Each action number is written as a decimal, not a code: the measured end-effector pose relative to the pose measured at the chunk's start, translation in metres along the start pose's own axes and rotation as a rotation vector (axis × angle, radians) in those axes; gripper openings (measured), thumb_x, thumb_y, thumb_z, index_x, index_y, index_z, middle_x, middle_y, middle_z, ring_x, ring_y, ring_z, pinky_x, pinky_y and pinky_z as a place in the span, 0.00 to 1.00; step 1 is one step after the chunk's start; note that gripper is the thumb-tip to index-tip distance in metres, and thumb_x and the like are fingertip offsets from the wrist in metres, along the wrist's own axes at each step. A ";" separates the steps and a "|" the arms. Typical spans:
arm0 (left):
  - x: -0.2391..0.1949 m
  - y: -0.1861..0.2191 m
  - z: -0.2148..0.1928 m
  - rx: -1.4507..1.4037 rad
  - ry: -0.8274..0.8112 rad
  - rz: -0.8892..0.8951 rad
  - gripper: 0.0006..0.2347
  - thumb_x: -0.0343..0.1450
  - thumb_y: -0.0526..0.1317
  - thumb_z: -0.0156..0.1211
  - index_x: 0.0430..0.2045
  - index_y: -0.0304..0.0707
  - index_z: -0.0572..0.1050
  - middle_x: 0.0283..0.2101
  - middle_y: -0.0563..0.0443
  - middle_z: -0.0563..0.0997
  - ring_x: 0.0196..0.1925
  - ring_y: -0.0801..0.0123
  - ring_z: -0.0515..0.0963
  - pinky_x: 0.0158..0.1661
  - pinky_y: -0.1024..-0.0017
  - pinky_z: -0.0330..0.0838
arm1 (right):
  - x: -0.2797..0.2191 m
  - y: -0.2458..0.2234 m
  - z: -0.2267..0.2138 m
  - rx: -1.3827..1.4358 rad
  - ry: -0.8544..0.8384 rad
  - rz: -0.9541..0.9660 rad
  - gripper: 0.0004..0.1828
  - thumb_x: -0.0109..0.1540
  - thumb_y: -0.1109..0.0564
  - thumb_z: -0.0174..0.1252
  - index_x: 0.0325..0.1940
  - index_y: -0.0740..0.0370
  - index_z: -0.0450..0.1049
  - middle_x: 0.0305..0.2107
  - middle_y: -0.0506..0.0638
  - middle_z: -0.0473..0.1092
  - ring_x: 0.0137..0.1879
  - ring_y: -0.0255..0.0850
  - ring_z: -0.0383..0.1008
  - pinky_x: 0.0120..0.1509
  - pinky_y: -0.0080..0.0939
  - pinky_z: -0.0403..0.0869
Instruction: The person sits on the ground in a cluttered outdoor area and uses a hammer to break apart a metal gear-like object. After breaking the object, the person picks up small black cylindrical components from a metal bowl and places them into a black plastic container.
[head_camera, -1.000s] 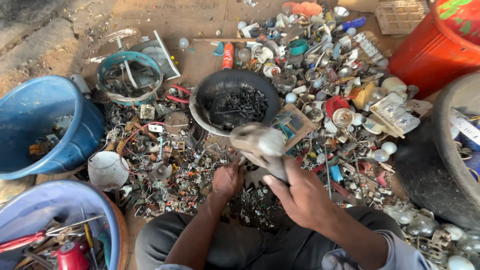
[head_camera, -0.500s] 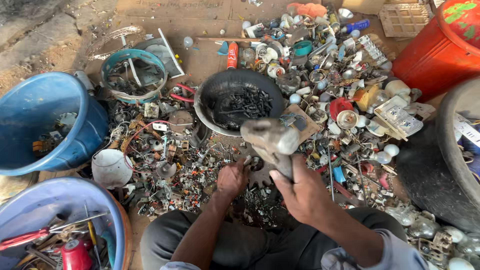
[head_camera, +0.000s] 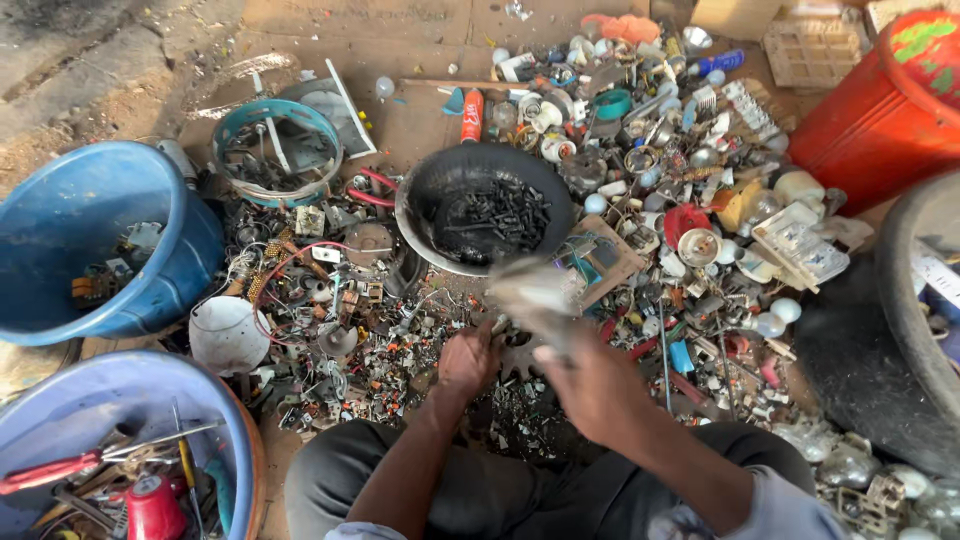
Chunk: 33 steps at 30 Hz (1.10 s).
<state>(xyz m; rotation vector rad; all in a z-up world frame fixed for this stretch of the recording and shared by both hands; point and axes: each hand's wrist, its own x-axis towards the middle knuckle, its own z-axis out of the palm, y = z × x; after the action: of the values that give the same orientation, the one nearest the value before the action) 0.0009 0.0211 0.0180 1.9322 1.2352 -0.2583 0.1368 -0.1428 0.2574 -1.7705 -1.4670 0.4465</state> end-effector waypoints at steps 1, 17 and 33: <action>-0.006 -0.005 0.000 0.095 0.246 0.264 0.22 0.81 0.60 0.35 0.44 0.50 0.77 0.24 0.50 0.75 0.19 0.67 0.70 0.19 0.66 0.67 | 0.006 0.002 0.005 -0.084 -0.196 0.133 0.23 0.68 0.46 0.53 0.57 0.67 0.70 0.31 0.63 0.73 0.31 0.52 0.77 0.34 0.52 0.75; 0.005 0.013 -0.002 0.057 0.266 0.303 0.19 0.75 0.54 0.42 0.56 0.46 0.69 0.23 0.51 0.75 0.15 0.71 0.69 0.16 0.69 0.70 | 0.025 0.020 -0.002 -0.043 -0.423 0.472 0.21 0.69 0.44 0.50 0.55 0.64 0.67 0.22 0.54 0.72 0.23 0.44 0.73 0.27 0.47 0.72; -0.009 0.005 -0.004 0.074 0.135 0.166 0.16 0.76 0.50 0.43 0.48 0.40 0.72 0.27 0.46 0.77 0.18 0.64 0.75 0.15 0.65 0.74 | 0.002 0.016 -0.004 -0.071 -0.362 0.396 0.21 0.68 0.42 0.52 0.50 0.63 0.68 0.23 0.62 0.73 0.25 0.55 0.75 0.30 0.54 0.72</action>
<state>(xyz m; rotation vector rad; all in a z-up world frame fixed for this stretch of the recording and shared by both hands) -0.0001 0.0165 0.0285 2.1320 1.1560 -0.0897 0.1509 -0.1423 0.2480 -2.1270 -1.3751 0.9702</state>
